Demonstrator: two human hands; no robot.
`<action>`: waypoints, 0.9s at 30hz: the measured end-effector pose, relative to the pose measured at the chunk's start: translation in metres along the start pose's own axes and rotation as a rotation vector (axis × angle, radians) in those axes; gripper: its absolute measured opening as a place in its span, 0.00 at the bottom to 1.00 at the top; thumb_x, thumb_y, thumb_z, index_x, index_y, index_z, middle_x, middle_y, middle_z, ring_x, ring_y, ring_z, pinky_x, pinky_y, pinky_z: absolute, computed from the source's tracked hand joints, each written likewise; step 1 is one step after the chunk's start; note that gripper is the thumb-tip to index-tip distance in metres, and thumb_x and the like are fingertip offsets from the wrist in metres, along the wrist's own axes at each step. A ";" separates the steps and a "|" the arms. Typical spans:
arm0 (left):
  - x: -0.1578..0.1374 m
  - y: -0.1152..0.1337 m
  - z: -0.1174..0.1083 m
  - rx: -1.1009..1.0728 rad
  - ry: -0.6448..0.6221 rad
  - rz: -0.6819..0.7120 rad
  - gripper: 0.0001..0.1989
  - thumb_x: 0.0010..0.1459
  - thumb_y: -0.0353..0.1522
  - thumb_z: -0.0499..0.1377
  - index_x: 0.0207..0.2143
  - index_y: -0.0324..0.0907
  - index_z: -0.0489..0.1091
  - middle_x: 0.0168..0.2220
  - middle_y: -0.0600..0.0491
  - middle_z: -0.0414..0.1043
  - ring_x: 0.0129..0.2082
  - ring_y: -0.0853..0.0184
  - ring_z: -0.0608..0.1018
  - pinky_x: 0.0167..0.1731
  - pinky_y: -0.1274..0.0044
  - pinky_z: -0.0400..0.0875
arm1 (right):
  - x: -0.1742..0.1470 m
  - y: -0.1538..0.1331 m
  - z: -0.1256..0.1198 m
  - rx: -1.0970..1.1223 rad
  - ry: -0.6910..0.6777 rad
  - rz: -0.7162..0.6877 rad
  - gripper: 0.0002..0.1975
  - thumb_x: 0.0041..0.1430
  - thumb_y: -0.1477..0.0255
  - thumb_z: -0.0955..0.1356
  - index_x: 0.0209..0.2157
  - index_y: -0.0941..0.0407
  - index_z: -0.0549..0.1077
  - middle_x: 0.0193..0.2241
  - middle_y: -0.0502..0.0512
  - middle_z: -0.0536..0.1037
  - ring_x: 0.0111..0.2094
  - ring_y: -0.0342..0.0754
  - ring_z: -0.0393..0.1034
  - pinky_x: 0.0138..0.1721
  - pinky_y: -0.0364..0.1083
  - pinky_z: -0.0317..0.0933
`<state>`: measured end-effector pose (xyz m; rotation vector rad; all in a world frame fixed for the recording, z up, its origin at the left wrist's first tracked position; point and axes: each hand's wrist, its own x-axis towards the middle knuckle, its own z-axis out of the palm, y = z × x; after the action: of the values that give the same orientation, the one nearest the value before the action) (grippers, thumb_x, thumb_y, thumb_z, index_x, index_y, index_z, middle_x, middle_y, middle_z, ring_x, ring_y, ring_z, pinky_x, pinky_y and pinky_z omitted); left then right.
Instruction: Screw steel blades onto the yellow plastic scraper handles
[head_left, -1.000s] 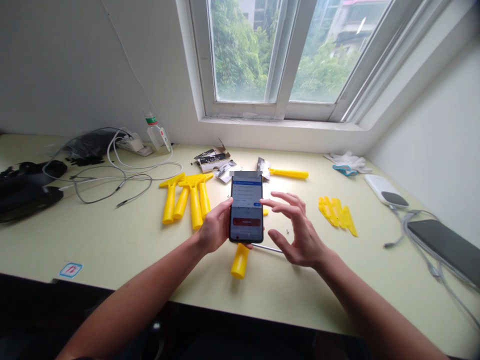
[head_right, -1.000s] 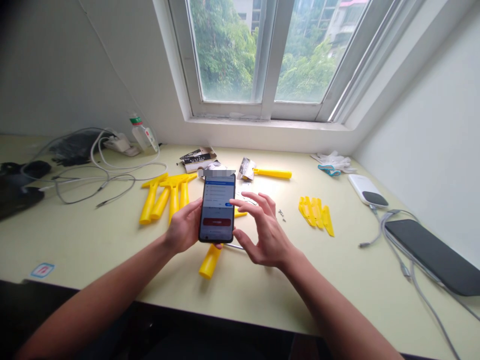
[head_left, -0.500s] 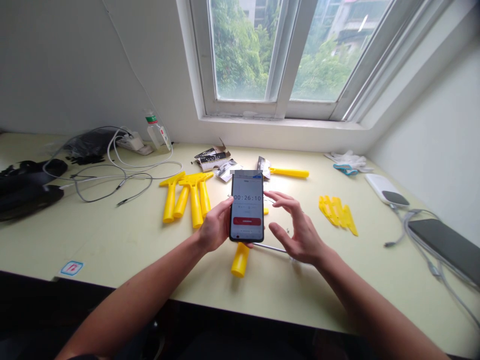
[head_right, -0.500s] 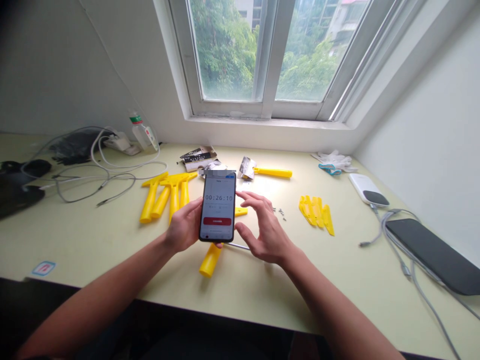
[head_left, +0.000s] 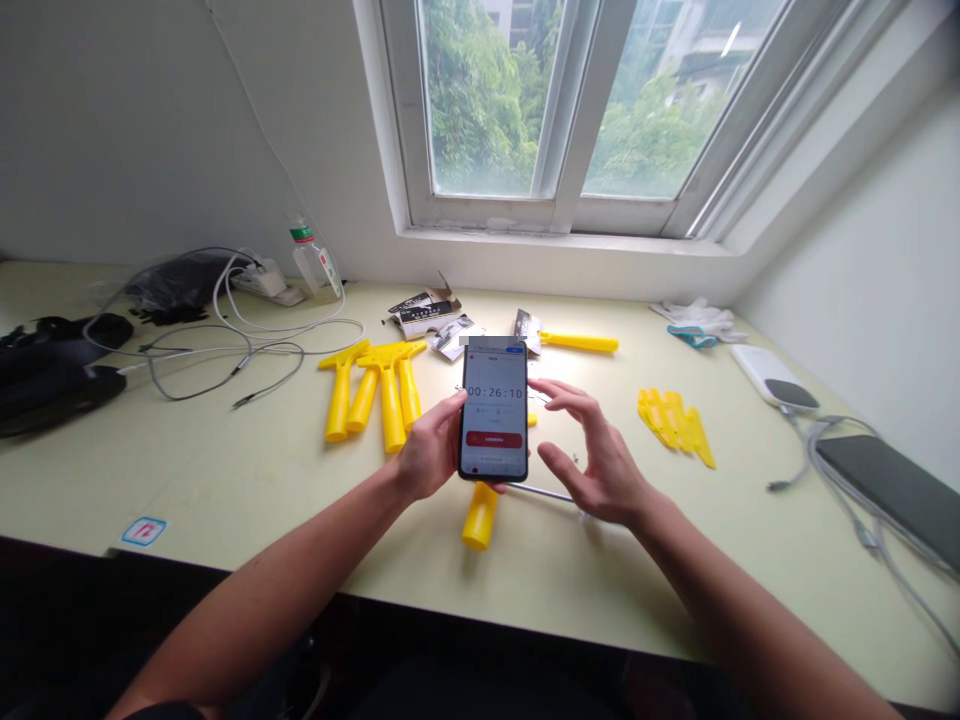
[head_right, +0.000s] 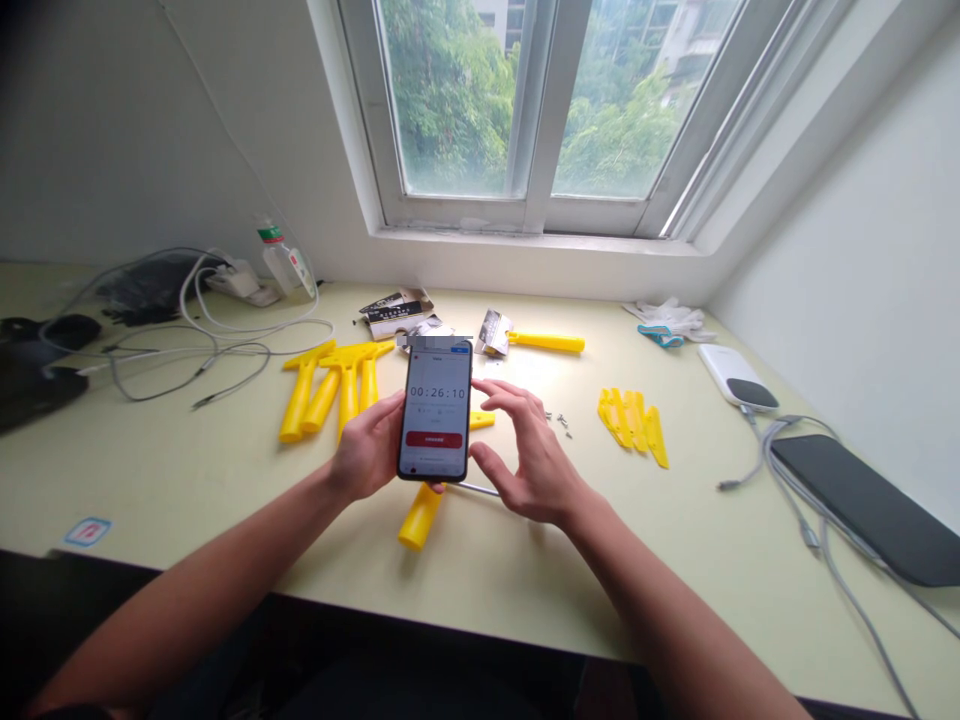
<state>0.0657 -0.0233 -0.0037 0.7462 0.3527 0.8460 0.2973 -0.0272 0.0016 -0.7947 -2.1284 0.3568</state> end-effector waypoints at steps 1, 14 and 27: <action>0.000 0.000 0.000 -0.001 0.002 0.003 0.28 0.68 0.43 0.43 0.60 0.35 0.65 0.54 0.35 0.72 0.48 0.42 0.78 0.29 0.61 0.79 | 0.000 0.000 0.000 -0.003 0.000 0.000 0.22 0.60 0.72 0.68 0.53 0.50 0.58 0.61 0.63 0.66 0.64 0.57 0.58 0.60 0.63 0.59; 0.001 0.000 0.000 0.014 0.018 -0.003 0.28 0.68 0.43 0.43 0.61 0.35 0.64 0.56 0.34 0.70 0.49 0.42 0.77 0.29 0.61 0.79 | 0.000 -0.001 0.000 0.023 0.012 -0.011 0.23 0.60 0.73 0.68 0.54 0.51 0.58 0.61 0.63 0.66 0.63 0.57 0.59 0.60 0.64 0.59; 0.000 -0.001 -0.003 -0.043 -0.037 -0.003 0.28 0.68 0.42 0.43 0.62 0.35 0.63 0.55 0.35 0.71 0.48 0.42 0.78 0.34 0.58 0.78 | 0.001 -0.001 0.000 0.015 0.015 -0.017 0.20 0.61 0.72 0.67 0.53 0.50 0.59 0.60 0.64 0.67 0.63 0.58 0.60 0.61 0.65 0.58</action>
<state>0.0649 -0.0222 -0.0068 0.7200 0.3012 0.8332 0.2964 -0.0271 0.0028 -0.7680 -2.1144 0.3565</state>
